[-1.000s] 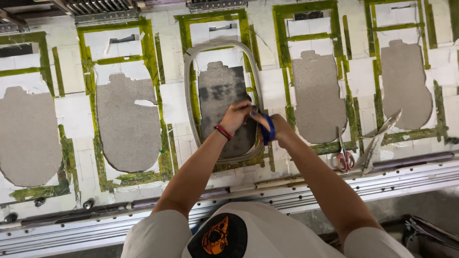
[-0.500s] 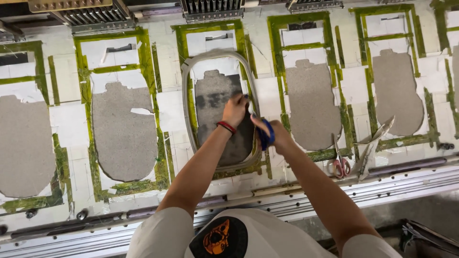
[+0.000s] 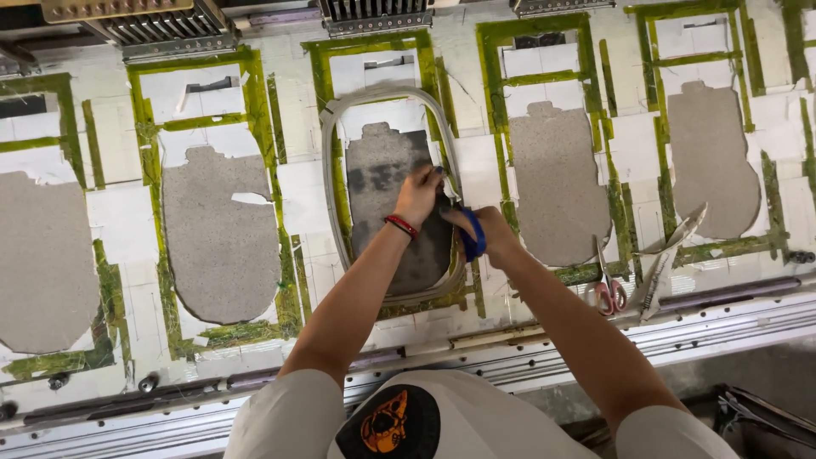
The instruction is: Using scissors to cut out the center of fabric or stabilizer material from a series of embroidery frames on an industrial machine.
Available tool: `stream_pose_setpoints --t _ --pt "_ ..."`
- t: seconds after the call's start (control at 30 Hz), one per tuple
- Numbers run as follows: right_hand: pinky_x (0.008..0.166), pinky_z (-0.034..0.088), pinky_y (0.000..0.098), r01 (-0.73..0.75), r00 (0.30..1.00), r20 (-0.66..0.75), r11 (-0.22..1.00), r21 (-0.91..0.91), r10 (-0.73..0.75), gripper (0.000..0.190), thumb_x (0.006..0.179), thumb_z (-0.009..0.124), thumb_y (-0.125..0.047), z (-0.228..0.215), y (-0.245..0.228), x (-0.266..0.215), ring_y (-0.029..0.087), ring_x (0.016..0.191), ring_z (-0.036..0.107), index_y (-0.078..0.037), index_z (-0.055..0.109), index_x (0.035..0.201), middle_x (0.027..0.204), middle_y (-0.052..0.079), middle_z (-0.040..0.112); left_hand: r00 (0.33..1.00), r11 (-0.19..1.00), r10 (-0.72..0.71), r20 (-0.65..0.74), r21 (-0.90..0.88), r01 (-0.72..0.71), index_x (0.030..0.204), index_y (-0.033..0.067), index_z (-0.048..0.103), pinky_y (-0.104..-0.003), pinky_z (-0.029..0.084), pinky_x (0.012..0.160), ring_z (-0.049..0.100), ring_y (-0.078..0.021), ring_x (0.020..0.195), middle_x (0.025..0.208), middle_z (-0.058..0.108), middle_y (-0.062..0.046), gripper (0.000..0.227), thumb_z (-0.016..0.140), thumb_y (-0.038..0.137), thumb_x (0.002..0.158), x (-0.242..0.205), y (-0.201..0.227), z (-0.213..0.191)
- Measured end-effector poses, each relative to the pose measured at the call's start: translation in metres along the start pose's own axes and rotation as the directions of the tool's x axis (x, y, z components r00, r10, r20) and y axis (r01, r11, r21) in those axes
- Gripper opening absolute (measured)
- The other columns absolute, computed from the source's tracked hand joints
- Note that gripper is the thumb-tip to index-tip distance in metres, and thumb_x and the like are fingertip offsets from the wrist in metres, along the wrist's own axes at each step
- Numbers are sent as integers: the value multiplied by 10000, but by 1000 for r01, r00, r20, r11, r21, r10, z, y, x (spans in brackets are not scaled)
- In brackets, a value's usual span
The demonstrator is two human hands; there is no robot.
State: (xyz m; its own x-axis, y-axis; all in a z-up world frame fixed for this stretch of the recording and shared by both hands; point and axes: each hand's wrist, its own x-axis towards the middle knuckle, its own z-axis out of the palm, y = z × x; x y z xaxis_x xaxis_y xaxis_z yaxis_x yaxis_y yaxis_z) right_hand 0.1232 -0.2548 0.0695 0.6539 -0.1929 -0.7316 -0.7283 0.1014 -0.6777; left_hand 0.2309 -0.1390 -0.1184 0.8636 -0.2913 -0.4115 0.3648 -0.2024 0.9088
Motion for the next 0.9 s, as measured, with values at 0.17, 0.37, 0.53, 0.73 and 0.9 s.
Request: stream_pose_setpoints --t 0.17,0.37,0.53,0.73,0.9 --pt "535 630 423 -26 997 76 998 -55 30 774 900 808 -650 0 -38 -7 371 542 733 110 702 802 624 245 653 999 996 51 12 -73 -50 864 123 709 -381 524 908 648 -236 885 805 691 -62 279 593 242 1087 -14 13 -2" --pt "511 600 399 -56 997 43 984 -168 64 665 927 791 -545 8 -30 5 361 503 720 99 720 775 595 235 652 999 995 53 13 -85 -52 889 105 689 -405 529 850 626 -245 871 811 651 -94 289 616 294 1095 -14 15 -2" --pt "402 536 384 55 998 11 998 -13 -54 543 894 833 -398 -3 7 26 351 446 659 100 688 736 548 226 579 992 969 -91 84 -223 108 805 137 663 -297 521 618 574 -172 645 656 546 -10 324 602 292 1084 -28 52 -14" --pt "436 583 404 108 990 84 994 35 -110 697 943 797 -571 -2 -36 -3 340 450 684 81 685 722 561 218 605 984 980 -31 173 -191 64 843 107 664 -295 523 601 555 -148 616 654 518 -9 293 600 255 1089 -23 49 -18" --pt "508 609 399 8 997 77 997 -77 -2 709 914 788 -598 6 -62 -6 359 500 707 74 679 715 588 226 622 982 976 -9 189 -214 50 928 127 691 -261 535 560 566 -142 576 670 554 -30 233 568 242 1089 -23 46 -21"
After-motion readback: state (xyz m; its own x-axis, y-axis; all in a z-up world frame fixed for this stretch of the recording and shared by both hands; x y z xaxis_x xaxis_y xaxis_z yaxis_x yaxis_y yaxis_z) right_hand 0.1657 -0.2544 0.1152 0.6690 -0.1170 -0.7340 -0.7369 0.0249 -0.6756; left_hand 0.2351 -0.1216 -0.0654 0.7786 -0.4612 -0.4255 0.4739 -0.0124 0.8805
